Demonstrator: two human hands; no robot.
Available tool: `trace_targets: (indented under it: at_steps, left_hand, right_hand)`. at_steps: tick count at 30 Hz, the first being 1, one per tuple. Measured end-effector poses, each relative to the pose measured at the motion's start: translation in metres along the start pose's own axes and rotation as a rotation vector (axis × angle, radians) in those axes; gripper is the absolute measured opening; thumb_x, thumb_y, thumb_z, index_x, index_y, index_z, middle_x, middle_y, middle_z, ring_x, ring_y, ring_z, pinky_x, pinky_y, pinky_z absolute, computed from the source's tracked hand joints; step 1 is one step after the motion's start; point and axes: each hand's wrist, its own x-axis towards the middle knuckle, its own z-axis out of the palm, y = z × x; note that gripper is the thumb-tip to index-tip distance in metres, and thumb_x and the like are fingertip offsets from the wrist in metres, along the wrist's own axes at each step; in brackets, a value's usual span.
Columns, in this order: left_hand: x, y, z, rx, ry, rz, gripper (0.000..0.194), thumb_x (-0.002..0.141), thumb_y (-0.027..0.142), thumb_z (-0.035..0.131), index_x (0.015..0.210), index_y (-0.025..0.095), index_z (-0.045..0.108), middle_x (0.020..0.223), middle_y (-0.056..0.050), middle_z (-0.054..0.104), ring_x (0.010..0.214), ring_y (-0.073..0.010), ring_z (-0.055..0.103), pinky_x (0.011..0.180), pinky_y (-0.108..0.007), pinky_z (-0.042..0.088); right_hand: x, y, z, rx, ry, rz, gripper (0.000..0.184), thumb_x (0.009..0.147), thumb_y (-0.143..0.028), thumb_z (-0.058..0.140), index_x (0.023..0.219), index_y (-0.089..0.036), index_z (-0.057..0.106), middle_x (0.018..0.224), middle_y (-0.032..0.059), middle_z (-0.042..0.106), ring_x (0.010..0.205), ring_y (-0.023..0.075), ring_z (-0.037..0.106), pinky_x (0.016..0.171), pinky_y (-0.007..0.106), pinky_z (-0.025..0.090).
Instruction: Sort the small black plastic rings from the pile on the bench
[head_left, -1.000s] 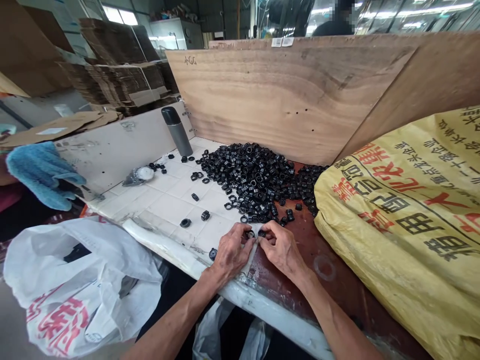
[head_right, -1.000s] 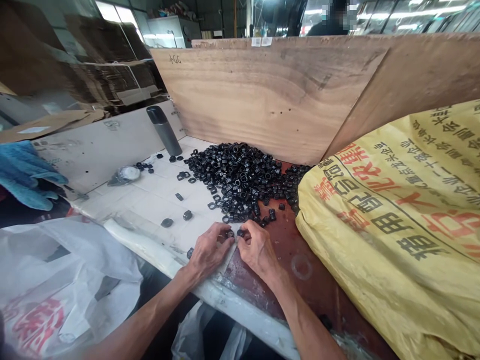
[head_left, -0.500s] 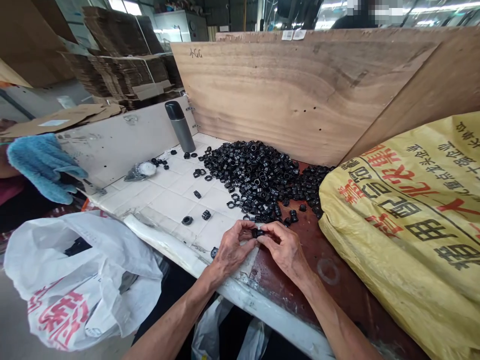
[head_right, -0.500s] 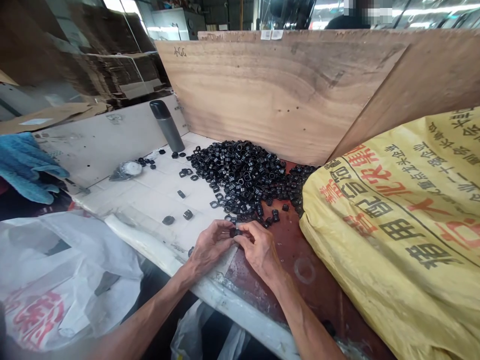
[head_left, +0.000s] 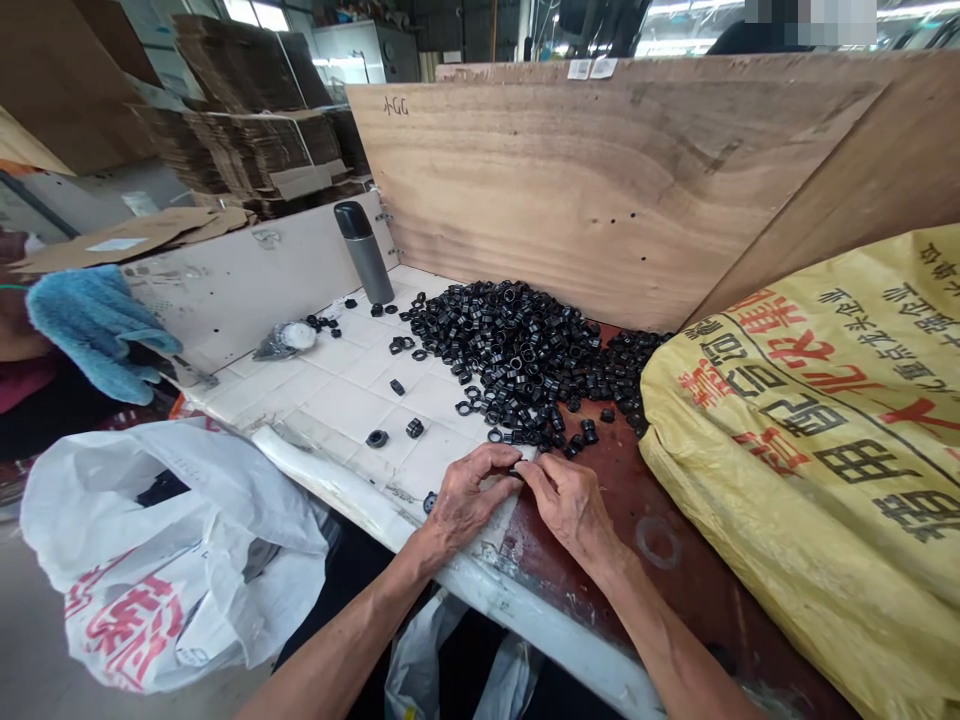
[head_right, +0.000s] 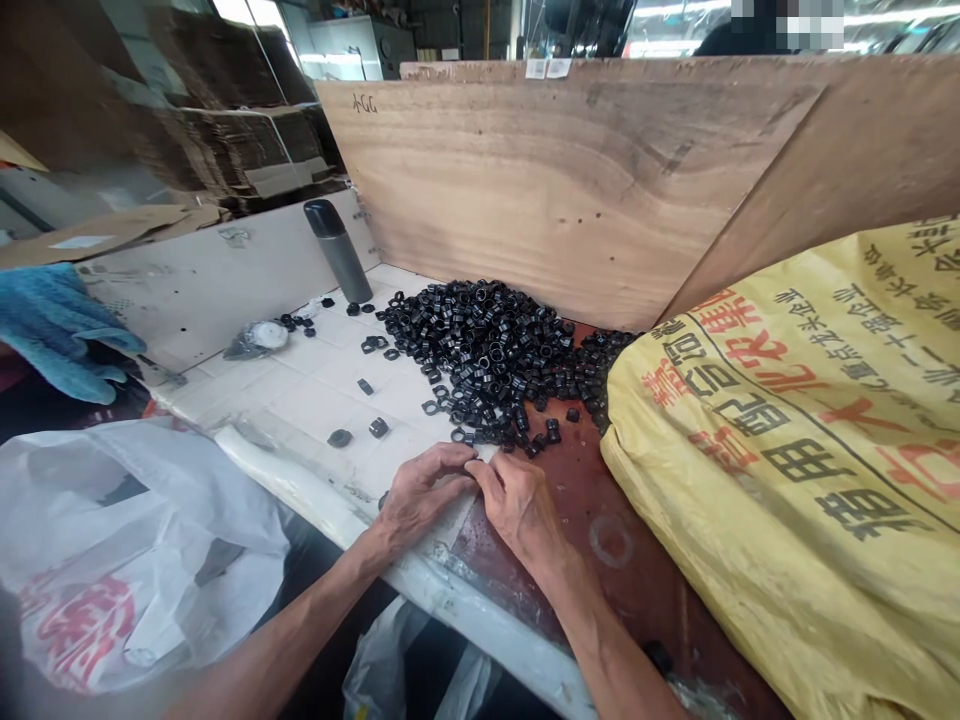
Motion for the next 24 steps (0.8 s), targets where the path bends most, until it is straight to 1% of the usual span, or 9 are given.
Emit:
trace_targets:
  at_steps: [5, 8, 10, 12, 15, 17, 19, 21, 24]
  left_hand:
    - [-0.0006, -0.0027, 0.0019, -0.063, 0.022, -0.010, 0.021, 0.089, 0.027, 0.067, 0.110, 0.022, 0.067, 0.112, -0.007, 0.068, 0.103, -0.0193, 0.068, 0.091, -0.035, 0.059]
    - [-0.0009, -0.0029, 0.0020, -0.043, 0.021, -0.007, 0.022, 0.088, 0.027, 0.068, 0.109, 0.022, 0.067, 0.112, -0.006, 0.068, 0.102, -0.0188, 0.068, 0.090, -0.035, 0.058]
    - [-0.0007, -0.0013, 0.0019, -0.026, 0.012, -0.009, 0.023, 0.088, 0.026, 0.068, 0.110, 0.022, 0.067, 0.112, -0.006, 0.068, 0.102, -0.0188, 0.068, 0.091, -0.034, 0.058]
    - [-0.0003, 0.0011, 0.0018, -0.031, 0.010, -0.015, 0.023, 0.087, 0.026, 0.068, 0.110, 0.022, 0.067, 0.113, -0.006, 0.068, 0.102, -0.0187, 0.068, 0.092, -0.034, 0.057]
    - [0.0000, 0.0046, 0.0018, -0.056, 0.025, -0.039, 0.022, 0.089, 0.026, 0.066, 0.110, 0.022, 0.066, 0.113, -0.006, 0.068, 0.101, -0.0181, 0.068, 0.092, -0.034, 0.058]
    - [0.0001, 0.0059, 0.0015, -0.060, 0.030, -0.055, 0.021, 0.089, 0.026, 0.065, 0.109, 0.022, 0.066, 0.113, -0.006, 0.068, 0.101, -0.0181, 0.068, 0.091, -0.034, 0.058]
    - [0.0002, 0.0060, 0.0010, -0.041, 0.026, -0.061, 0.021, 0.088, 0.026, 0.066, 0.109, 0.021, 0.066, 0.113, -0.006, 0.068, 0.101, -0.0186, 0.068, 0.092, -0.035, 0.058]
    - [0.0005, 0.0055, 0.0006, -0.019, 0.026, -0.061, 0.021, 0.088, 0.025, 0.066, 0.109, 0.021, 0.066, 0.113, -0.006, 0.068, 0.102, -0.0191, 0.068, 0.092, -0.035, 0.058]
    - [0.0008, 0.0051, 0.0004, -0.020, 0.029, -0.063, 0.021, 0.088, 0.025, 0.065, 0.109, 0.021, 0.066, 0.114, -0.006, 0.068, 0.102, -0.0189, 0.068, 0.092, -0.035, 0.058]
  right_hand:
    - [-0.0005, -0.0011, -0.0013, 0.077, 0.000, -0.037, 0.021, 0.096, -0.032, 0.055, 0.110, -0.018, 0.061, 0.086, 0.0045, 0.065, 0.073, 0.0161, 0.061, 0.069, 0.025, 0.048]
    - [-0.0003, 0.0030, -0.0005, 0.035, -0.012, -0.072, 0.019, 0.098, -0.030, 0.052, 0.090, -0.019, 0.065, 0.078, 0.0037, 0.065, 0.072, 0.0162, 0.061, 0.069, 0.026, 0.046]
    - [-0.0008, 0.0057, 0.0007, -0.019, -0.003, -0.045, 0.033, 0.098, -0.034, 0.052, 0.070, -0.019, 0.060, 0.062, 0.0006, 0.058, 0.059, 0.0142, 0.055, 0.060, 0.026, 0.042]
    - [-0.0015, 0.0064, 0.0012, -0.040, -0.006, -0.011, 0.039, 0.098, -0.037, 0.052, 0.064, -0.020, 0.056, 0.057, -0.0007, 0.053, 0.053, 0.0130, 0.051, 0.056, 0.026, 0.039]
    - [-0.0020, 0.0041, 0.0000, 0.041, -0.018, 0.016, 0.019, 0.096, -0.035, 0.056, 0.097, -0.019, 0.065, 0.072, 0.0013, 0.063, 0.060, 0.0143, 0.058, 0.061, 0.025, 0.045]
    - [-0.0019, 0.0028, -0.0007, 0.091, -0.043, 0.011, 0.025, 0.095, -0.032, 0.055, 0.116, -0.019, 0.061, 0.079, 0.0024, 0.067, 0.066, 0.0156, 0.063, 0.065, 0.025, 0.049]
    - [-0.0015, 0.0027, -0.0006, 0.078, -0.061, 0.018, 0.019, 0.097, -0.032, 0.052, 0.103, -0.021, 0.065, 0.072, 0.0016, 0.066, 0.064, 0.0163, 0.063, 0.063, 0.025, 0.049]
    - [-0.0011, 0.0031, -0.0003, 0.029, -0.057, 0.041, 0.028, 0.098, -0.036, 0.051, 0.078, -0.021, 0.064, 0.061, 0.0007, 0.063, 0.057, 0.0158, 0.061, 0.058, 0.025, 0.046]
    - [-0.0003, 0.0020, -0.0015, 0.030, -0.048, 0.058, 0.027, 0.097, -0.038, 0.053, 0.079, -0.021, 0.063, 0.065, 0.0009, 0.064, 0.056, 0.0145, 0.059, 0.058, 0.025, 0.044]
